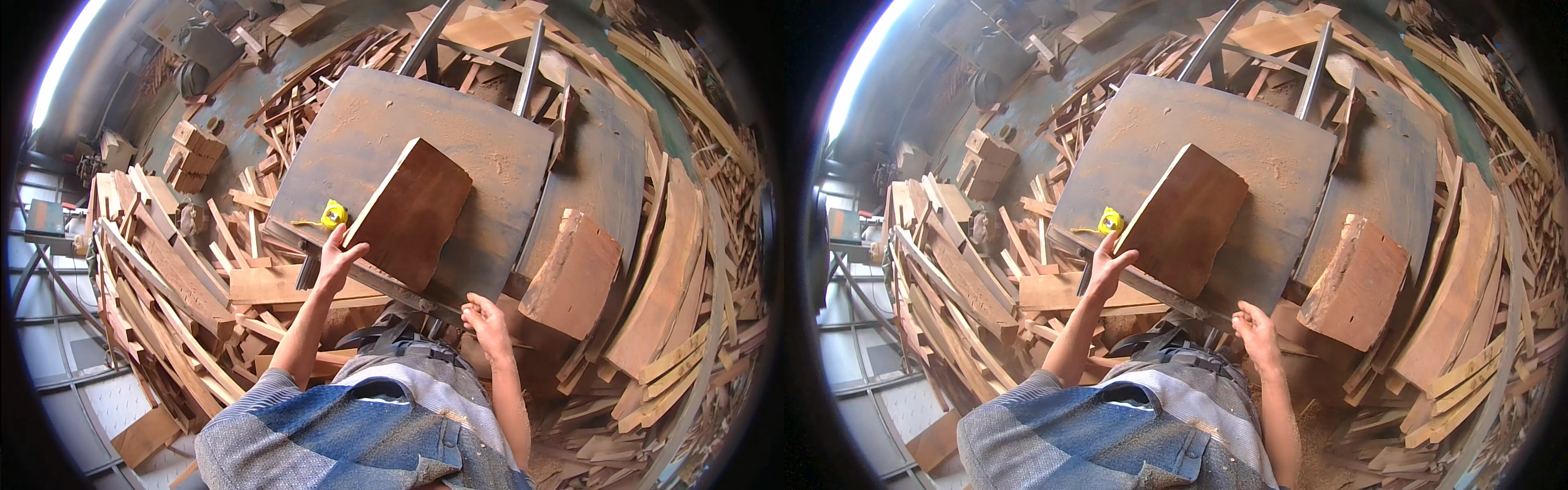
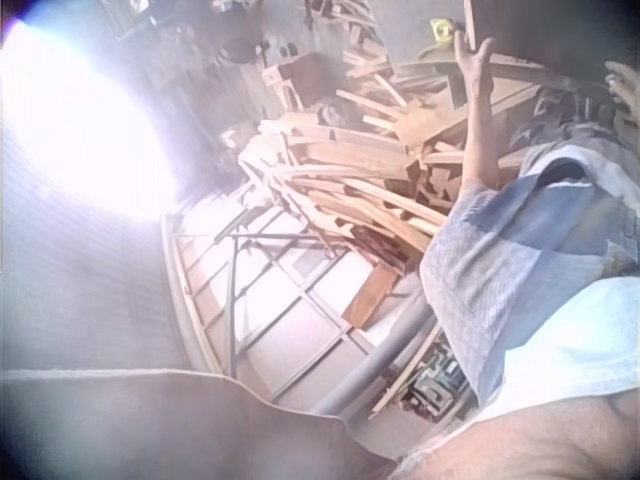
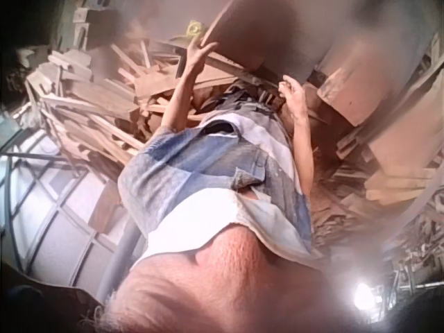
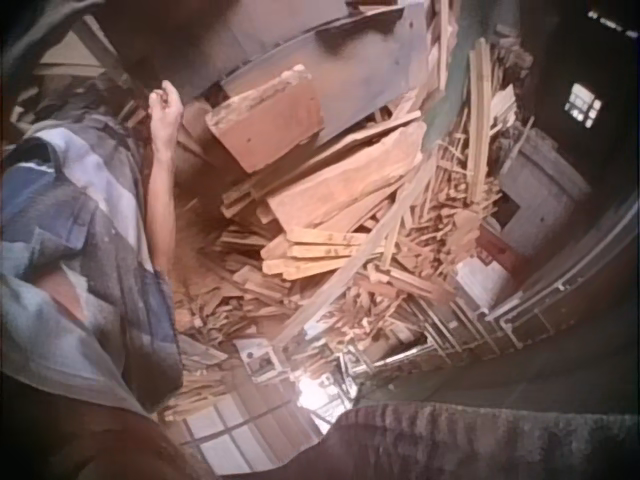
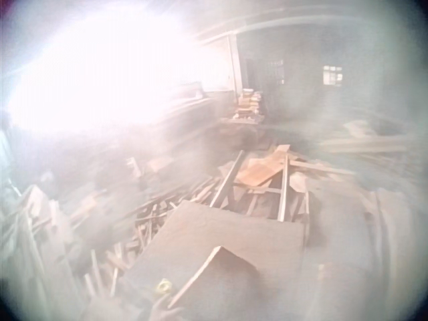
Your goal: The person picks up, turns over, and moves various pieces of raw wood on a workbench and among a large pile of wood scraps.
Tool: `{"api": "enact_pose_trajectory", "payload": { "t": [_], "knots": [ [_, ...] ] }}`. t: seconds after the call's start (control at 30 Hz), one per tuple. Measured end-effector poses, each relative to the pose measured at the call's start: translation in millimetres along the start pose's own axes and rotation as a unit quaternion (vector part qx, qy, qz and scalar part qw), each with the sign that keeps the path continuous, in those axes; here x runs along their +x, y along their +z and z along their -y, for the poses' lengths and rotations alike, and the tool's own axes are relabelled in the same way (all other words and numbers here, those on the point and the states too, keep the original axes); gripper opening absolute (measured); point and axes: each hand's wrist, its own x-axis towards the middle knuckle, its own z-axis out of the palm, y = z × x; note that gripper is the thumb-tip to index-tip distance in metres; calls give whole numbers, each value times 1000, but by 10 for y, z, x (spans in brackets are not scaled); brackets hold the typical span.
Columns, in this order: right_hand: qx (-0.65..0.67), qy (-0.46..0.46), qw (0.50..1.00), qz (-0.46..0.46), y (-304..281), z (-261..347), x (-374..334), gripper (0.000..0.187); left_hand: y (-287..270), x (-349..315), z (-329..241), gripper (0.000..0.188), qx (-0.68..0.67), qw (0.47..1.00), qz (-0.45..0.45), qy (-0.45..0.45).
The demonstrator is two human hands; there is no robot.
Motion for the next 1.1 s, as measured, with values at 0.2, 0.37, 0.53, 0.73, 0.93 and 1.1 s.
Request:
{"api": "enact_pose_trajectory", "payload": {
  "t": [0.2,0.37,0.53,0.73,0.93,1.1],
  "knots": [
    [1,32,998,-50,-139,-153,-141,44,26,-27,139,83,-101,993,-42,-48],
    [20,49,997,-50,-103,-234,-151,45,35,-43,100,84,-119,990,-59,-51],
    [20,48,997,-52,-87,-272,-105,44,241,-152,-84,49,-6,999,-25,36],
    [-1,45,996,-73,-145,-278,-130,44,646,-471,-232,37,80,986,-26,143],
    [-7,27,999,-46,-106,-131,-119,35,883,-748,-440,60,303,902,12,306],
    [52,-12,999,2,30,75,-68,37,1135,-820,-444,71,355,864,78,349]
  ]
}}
